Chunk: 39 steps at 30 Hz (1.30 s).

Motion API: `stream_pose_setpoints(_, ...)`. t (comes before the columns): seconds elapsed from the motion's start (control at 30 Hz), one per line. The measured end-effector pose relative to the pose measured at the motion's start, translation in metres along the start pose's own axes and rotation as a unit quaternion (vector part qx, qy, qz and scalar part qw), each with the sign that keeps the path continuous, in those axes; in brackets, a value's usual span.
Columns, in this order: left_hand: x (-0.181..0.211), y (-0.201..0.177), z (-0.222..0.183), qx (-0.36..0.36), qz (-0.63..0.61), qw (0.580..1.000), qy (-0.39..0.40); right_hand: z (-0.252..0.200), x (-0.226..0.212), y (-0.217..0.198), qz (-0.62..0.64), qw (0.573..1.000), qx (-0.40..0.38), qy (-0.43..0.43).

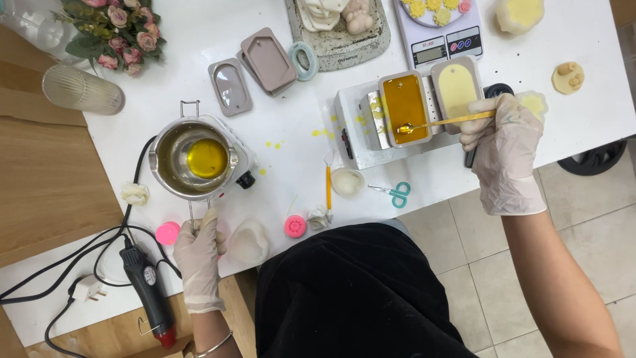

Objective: Using a spoon to mix and transfer melted wax between containers on a studio workbench.

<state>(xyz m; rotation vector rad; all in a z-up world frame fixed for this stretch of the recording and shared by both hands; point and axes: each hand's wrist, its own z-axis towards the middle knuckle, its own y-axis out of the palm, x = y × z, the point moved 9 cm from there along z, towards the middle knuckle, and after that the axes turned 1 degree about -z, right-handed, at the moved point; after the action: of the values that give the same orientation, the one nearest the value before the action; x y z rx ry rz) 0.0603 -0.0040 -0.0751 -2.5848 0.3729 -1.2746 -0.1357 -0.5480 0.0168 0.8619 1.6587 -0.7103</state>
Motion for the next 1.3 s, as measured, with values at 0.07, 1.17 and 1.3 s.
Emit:
stream_pose_setpoints(0.07,-0.001,0.000,0.000,0.003,-0.003,1.000,-0.002,0.000,-0.001,0.001,0.005,1.000,-0.015,-0.002)
stream_pose_setpoints(1.17,0.011,0.005,-0.006,0.010,0.019,1.000,-0.012,-0.019,-0.040,0.023,-0.044,0.997,-0.056,-0.032)
stream_pose_setpoints(1.3,0.005,0.007,-0.003,0.003,0.009,1.000,-0.003,-0.021,-0.047,0.025,-0.071,0.993,-0.072,-0.057)
